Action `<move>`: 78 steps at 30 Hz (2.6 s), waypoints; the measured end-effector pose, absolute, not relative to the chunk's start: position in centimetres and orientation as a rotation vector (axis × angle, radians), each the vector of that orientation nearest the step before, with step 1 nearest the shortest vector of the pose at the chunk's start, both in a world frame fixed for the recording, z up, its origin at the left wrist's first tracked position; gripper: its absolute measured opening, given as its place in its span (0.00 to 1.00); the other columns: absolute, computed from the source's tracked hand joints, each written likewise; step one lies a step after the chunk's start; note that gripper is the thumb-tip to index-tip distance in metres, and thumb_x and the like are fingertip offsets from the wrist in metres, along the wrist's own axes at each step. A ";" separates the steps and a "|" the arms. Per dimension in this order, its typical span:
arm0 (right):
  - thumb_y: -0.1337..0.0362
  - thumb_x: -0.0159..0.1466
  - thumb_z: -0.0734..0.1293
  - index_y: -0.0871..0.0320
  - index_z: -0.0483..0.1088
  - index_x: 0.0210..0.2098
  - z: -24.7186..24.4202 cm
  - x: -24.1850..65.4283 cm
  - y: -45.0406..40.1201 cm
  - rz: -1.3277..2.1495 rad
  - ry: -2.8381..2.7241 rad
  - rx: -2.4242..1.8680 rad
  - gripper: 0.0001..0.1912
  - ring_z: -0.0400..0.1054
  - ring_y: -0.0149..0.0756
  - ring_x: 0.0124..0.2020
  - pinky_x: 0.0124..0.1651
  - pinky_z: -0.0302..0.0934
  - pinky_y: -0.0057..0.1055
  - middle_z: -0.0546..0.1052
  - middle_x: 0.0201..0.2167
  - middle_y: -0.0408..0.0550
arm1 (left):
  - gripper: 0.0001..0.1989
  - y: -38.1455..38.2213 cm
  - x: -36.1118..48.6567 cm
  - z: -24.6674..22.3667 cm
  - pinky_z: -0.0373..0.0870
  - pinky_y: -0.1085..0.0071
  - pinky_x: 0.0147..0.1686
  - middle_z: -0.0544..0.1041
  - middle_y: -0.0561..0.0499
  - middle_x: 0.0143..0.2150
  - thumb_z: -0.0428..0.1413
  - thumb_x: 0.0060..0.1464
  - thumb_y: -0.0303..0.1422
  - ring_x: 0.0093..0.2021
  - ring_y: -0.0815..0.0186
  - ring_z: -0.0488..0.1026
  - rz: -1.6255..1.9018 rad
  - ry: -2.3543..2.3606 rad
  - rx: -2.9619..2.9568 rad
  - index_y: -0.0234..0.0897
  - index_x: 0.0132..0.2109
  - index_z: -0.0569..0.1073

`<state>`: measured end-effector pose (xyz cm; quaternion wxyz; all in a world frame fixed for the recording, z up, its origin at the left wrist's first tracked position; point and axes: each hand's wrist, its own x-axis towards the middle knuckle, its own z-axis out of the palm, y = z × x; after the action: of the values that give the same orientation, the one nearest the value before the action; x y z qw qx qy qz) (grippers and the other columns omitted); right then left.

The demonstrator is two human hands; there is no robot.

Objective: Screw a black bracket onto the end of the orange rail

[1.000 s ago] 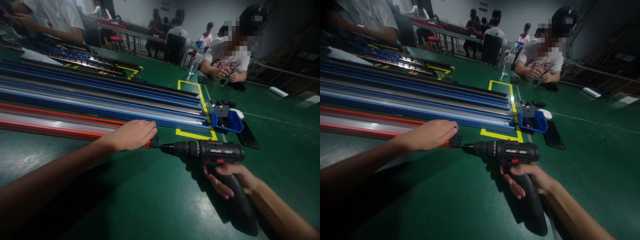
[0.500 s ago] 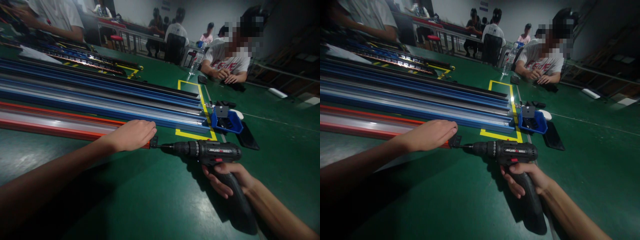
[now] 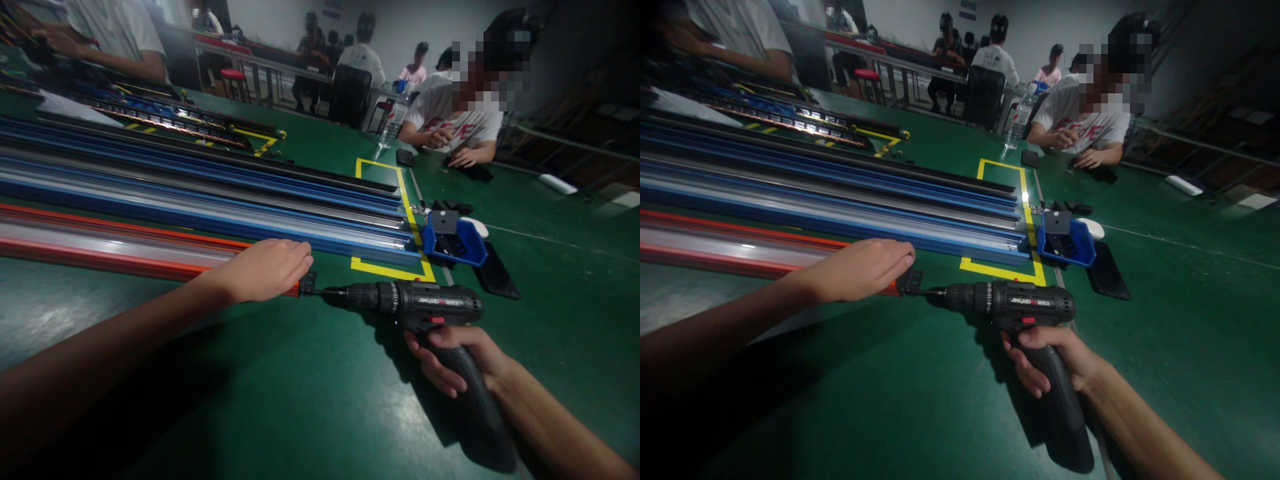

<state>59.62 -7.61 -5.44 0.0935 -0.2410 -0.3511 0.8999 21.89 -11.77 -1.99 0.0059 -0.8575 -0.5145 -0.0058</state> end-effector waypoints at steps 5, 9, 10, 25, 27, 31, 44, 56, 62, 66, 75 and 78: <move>0.63 0.62 0.68 0.68 0.77 0.40 -5.5 59.7 -7.6 2.677 -1.024 -0.724 0.13 0.64 0.25 0.13 0.20 0.68 0.25 0.75 0.25 0.48 | 0.19 -11.7 21.8 -2.1 0.67 0.63 0.43 0.75 0.43 0.41 0.37 0.70 0.33 0.40 0.59 0.73 -0.021 -1.594 -2.684 0.33 0.45 0.73; 0.63 0.63 0.68 0.67 0.77 0.41 -5.5 59.7 -7.6 2.687 -1.023 -0.705 0.13 0.64 0.25 0.14 0.21 0.68 0.25 0.75 0.25 0.47 | 0.20 -11.7 21.8 -2.1 0.67 0.62 0.42 0.76 0.43 0.41 0.37 0.70 0.34 0.39 0.59 0.73 -0.047 -1.617 -2.686 0.33 0.45 0.73; 0.63 0.63 0.68 0.67 0.77 0.41 -5.5 59.7 -7.6 2.690 -1.022 -0.703 0.13 0.64 0.25 0.14 0.21 0.69 0.25 0.75 0.25 0.47 | 0.20 -11.7 21.9 -2.1 0.67 0.62 0.42 0.76 0.44 0.41 0.37 0.71 0.34 0.39 0.59 0.73 -0.050 -1.627 -2.685 0.33 0.45 0.73; 0.61 0.62 0.68 0.66 0.77 0.40 -5.5 59.6 -7.6 2.684 -1.026 -0.741 0.13 0.63 0.24 0.13 0.21 0.67 0.24 0.75 0.25 0.46 | 0.22 -11.7 22.0 -2.0 0.67 0.62 0.43 0.76 0.43 0.40 0.36 0.71 0.35 0.40 0.59 0.74 -0.081 -1.667 -2.691 0.33 0.45 0.73; 0.61 0.62 0.68 0.66 0.77 0.41 -5.5 59.5 -7.6 2.689 -1.034 -0.739 0.14 0.62 0.24 0.13 0.21 0.67 0.24 0.74 0.24 0.46 | 0.21 -11.8 22.0 -1.9 0.67 0.62 0.42 0.76 0.43 0.40 0.37 0.71 0.35 0.40 0.59 0.74 -0.082 -1.684 -2.681 0.33 0.45 0.73; 0.62 0.63 0.67 0.66 0.77 0.43 -5.6 59.5 -7.6 2.702 -1.034 -0.695 0.14 0.61 0.23 0.13 0.21 0.66 0.24 0.74 0.24 0.46 | 0.20 -11.8 22.0 -1.8 0.67 0.62 0.42 0.76 0.44 0.40 0.37 0.71 0.35 0.40 0.59 0.74 -0.075 -1.700 -2.669 0.34 0.44 0.73; 0.63 0.65 0.65 0.67 0.75 0.46 -6.1 59.6 -7.1 2.730 -1.047 -0.609 0.16 0.63 0.23 0.14 0.23 0.68 0.24 0.75 0.28 0.48 | 0.21 -11.7 21.9 -1.9 0.66 0.63 0.41 0.76 0.44 0.40 0.37 0.71 0.36 0.38 0.60 0.73 -0.091 -1.688 -2.702 0.34 0.44 0.73; 0.63 0.67 0.65 0.69 0.75 0.48 -6.4 59.9 -6.9 2.731 -1.070 -0.570 0.16 0.67 0.24 0.17 0.25 0.70 0.25 0.75 0.30 0.50 | 0.21 -11.8 21.7 -2.0 0.67 0.62 0.42 0.76 0.45 0.40 0.36 0.71 0.37 0.40 0.60 0.74 -0.107 -1.665 -2.699 0.34 0.44 0.72; 0.63 0.68 0.64 0.69 0.74 0.49 -6.5 59.8 -6.9 2.742 -1.055 -0.541 0.16 0.68 0.24 0.17 0.26 0.71 0.24 0.76 0.31 0.50 | 0.20 -11.8 21.7 -2.1 0.67 0.63 0.42 0.76 0.45 0.41 0.37 0.71 0.37 0.40 0.60 0.74 -0.122 -1.668 -2.692 0.35 0.45 0.72; 0.62 0.69 0.64 0.69 0.74 0.50 -6.4 59.8 -6.9 2.743 -1.064 -0.530 0.16 0.68 0.24 0.17 0.26 0.71 0.25 0.76 0.32 0.50 | 0.20 -11.8 21.7 -2.0 0.67 0.64 0.42 0.76 0.46 0.41 0.37 0.71 0.37 0.40 0.61 0.74 -0.132 -1.682 -2.693 0.35 0.45 0.72; 0.62 0.69 0.64 0.69 0.73 0.50 -6.4 59.7 -6.8 2.750 -1.082 -0.500 0.16 0.67 0.23 0.18 0.27 0.70 0.24 0.75 0.32 0.49 | 0.20 -11.7 21.6 -2.2 0.67 0.63 0.42 0.76 0.46 0.41 0.37 0.71 0.37 0.40 0.60 0.74 -0.144 -1.657 -2.697 0.35 0.44 0.72; 0.62 0.69 0.64 0.69 0.73 0.50 -6.5 59.7 -6.9 2.750 -1.075 -0.493 0.16 0.66 0.22 0.17 0.27 0.70 0.24 0.75 0.31 0.48 | 0.20 -11.7 21.5 -2.3 0.67 0.63 0.42 0.76 0.45 0.41 0.37 0.71 0.37 0.40 0.60 0.74 -0.147 -1.654 -2.694 0.35 0.44 0.72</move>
<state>59.73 -6.87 -6.49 0.0739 -0.1642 -0.3581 0.9162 21.46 -11.69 -2.30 -0.0115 -0.8513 -0.5225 -0.0466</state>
